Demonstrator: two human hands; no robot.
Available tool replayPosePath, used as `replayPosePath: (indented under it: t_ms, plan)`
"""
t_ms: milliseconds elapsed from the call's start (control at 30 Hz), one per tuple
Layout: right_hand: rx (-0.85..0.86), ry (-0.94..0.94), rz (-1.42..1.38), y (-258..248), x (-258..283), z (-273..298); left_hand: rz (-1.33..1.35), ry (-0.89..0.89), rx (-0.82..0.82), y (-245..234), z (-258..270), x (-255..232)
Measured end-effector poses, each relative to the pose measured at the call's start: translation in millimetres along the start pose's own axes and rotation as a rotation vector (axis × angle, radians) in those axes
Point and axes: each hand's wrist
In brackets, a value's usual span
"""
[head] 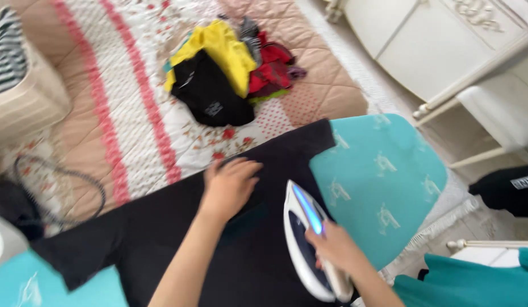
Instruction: Ironing a black t-shirt on an ironing board.
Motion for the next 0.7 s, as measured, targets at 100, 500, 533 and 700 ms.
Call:
replayPosePath:
  t_ms: [100,500,533,700]
  plan:
    - [0.028,0.026,-0.181,4.8,-14.0,17.2,0.076,0.413,0.137,77.8,-72.0,-18.3]
    - [0.095,-0.103,-0.327,16.7,-45.7,-11.6,-0.366,0.901,0.512,187.3,-193.8,-14.2]
    - [0.094,-0.144,-0.337,21.0,-51.0,-15.3,-0.374,0.849,0.435,184.2,-196.9,-13.5]
    - [0.108,0.029,-0.476,7.1,24.7,0.2,-0.276,0.766,0.476,215.9,-209.0,-1.6]
Point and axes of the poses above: each hand's wrist, its own z-axis away from the middle knuckle, its own y-axis out of the palm, x = y × z, and after that the axes turned 3 degrees about y, right-handed
